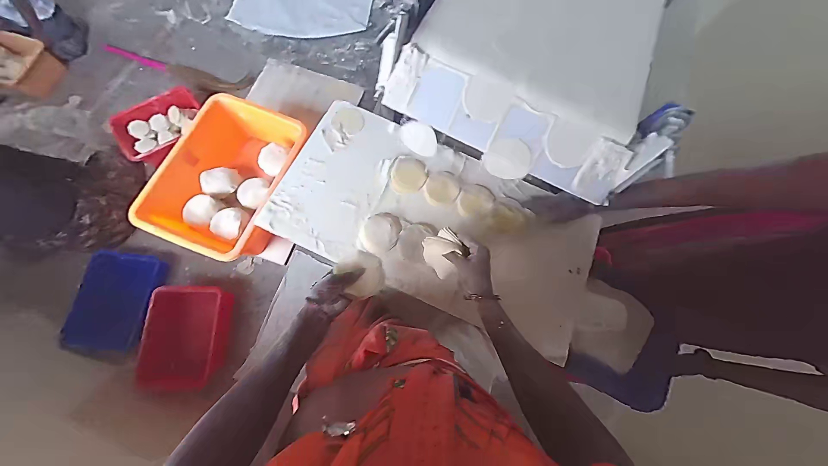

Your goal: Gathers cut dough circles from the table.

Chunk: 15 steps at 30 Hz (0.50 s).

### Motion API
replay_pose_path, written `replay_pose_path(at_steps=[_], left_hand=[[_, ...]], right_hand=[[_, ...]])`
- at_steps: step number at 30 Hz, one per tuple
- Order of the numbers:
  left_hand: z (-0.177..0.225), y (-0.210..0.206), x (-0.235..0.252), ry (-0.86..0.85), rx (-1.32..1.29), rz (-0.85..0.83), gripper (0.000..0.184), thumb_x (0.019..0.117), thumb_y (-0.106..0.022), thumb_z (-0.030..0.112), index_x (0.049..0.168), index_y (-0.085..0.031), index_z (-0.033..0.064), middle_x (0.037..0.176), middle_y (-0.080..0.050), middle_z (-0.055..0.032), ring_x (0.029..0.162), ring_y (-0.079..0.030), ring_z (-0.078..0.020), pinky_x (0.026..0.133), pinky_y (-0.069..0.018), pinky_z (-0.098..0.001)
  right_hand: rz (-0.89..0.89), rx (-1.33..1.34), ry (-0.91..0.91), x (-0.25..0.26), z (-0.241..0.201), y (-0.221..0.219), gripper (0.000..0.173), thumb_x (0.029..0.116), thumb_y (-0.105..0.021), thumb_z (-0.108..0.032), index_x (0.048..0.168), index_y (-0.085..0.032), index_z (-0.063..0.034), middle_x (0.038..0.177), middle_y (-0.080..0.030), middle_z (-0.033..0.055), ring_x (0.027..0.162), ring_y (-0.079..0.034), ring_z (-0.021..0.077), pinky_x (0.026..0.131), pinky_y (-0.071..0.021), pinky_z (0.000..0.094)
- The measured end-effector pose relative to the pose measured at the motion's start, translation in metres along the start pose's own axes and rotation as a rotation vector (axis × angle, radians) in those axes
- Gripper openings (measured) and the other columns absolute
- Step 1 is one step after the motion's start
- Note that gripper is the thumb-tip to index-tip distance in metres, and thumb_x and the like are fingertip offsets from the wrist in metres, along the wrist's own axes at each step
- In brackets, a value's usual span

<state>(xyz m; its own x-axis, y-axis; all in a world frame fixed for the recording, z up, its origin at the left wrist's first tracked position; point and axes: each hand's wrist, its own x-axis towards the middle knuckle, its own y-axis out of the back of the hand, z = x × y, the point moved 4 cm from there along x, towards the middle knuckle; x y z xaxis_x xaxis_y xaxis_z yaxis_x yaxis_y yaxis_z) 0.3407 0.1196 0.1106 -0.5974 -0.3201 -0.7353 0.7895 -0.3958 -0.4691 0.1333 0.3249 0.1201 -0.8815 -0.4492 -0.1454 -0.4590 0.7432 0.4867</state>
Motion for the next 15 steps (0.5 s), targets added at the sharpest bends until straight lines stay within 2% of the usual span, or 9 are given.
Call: replay_pose_path(at_steps=[2,3,5,7,9,12,15], left_hand=[[-0.003,-0.004,0.010,-0.019,0.000,-0.013,0.022,0.1002,-0.050,-0.005,0.121,-0.054,0.0024,0.097,-0.069,-0.0112,0.084,-0.070,-0.0211,0.076,-0.0603,-0.0399],[-0.005,-0.005,0.017,-0.033,-0.004,-0.044,0.022,0.1012,-0.049,-0.004,0.122,-0.054,0.0028,0.097,-0.069,-0.0107,0.085,-0.069,-0.0205,0.077,-0.0600,-0.0398],[-0.008,-0.009,0.027,-0.056,-0.032,-0.119,0.022,0.1066,-0.041,0.009,0.123,-0.055,0.0055,0.099,-0.068,-0.0093,0.089,-0.068,-0.0196,0.080,-0.0591,-0.0397],[-0.005,-0.016,0.029,-0.047,-0.104,-0.194,0.045,0.1119,-0.030,0.037,0.131,-0.057,0.0063,0.110,-0.070,-0.0134,0.101,-0.069,-0.0246,0.088,-0.0587,-0.0444],[-0.002,-0.020,0.027,-0.044,-0.166,-0.211,0.062,0.1099,-0.020,0.052,0.132,-0.057,0.0063,0.113,-0.070,-0.0151,0.105,-0.069,-0.0263,0.090,-0.0582,-0.0460],[-0.001,-0.012,0.028,-0.041,-0.195,-0.152,0.068,0.1088,-0.018,0.056,0.133,-0.056,0.0043,0.114,-0.069,-0.0160,0.105,-0.068,-0.0267,0.091,-0.0573,-0.0467],[-0.003,-0.005,0.029,-0.060,-0.203,-0.162,0.072,0.1079,-0.017,0.058,0.132,-0.057,0.0037,0.112,-0.071,-0.0149,0.104,-0.069,-0.0251,0.091,-0.0579,-0.0457]], right_hand=[[-0.143,0.149,-0.047,-0.008,-0.041,-0.014,0.035,0.0948,-0.071,-0.012,0.129,-0.066,-0.0062,0.112,-0.071,0.0117,0.093,-0.067,0.0171,0.080,-0.0558,0.0382],[-0.211,0.233,-0.078,-0.012,-0.058,-0.023,0.033,0.0978,-0.067,-0.016,0.130,-0.066,-0.0092,0.114,-0.071,0.0079,0.093,-0.066,0.0130,0.078,-0.0551,0.0345],[-0.310,0.423,-0.140,-0.014,-0.074,-0.048,0.030,0.1004,-0.064,-0.016,0.130,-0.066,-0.0104,0.113,-0.071,0.0043,0.091,-0.066,0.0101,0.077,-0.0562,0.0310],[-0.393,0.516,-0.176,-0.011,-0.075,-0.076,0.031,0.1003,-0.063,-0.010,0.131,-0.066,-0.0088,0.114,-0.071,0.0072,0.094,-0.068,0.0138,0.082,-0.0585,0.0336],[-0.465,0.460,-0.188,-0.011,-0.076,-0.093,0.034,0.0993,-0.063,-0.006,0.133,-0.066,-0.0102,0.122,-0.070,0.0076,0.099,-0.068,0.0149,0.086,-0.0567,0.0340],[-0.490,0.366,-0.202,-0.011,-0.082,-0.104,0.035,0.0981,-0.064,-0.004,0.133,-0.065,-0.0102,0.124,-0.069,0.0083,0.100,-0.066,0.0146,0.086,-0.0549,0.0335],[-0.523,0.299,-0.129,-0.013,-0.090,-0.112,0.036,0.0998,-0.063,-0.009,0.136,-0.062,-0.0070,0.128,-0.067,0.0120,0.107,-0.067,0.0182,0.092,-0.0551,0.0384]])
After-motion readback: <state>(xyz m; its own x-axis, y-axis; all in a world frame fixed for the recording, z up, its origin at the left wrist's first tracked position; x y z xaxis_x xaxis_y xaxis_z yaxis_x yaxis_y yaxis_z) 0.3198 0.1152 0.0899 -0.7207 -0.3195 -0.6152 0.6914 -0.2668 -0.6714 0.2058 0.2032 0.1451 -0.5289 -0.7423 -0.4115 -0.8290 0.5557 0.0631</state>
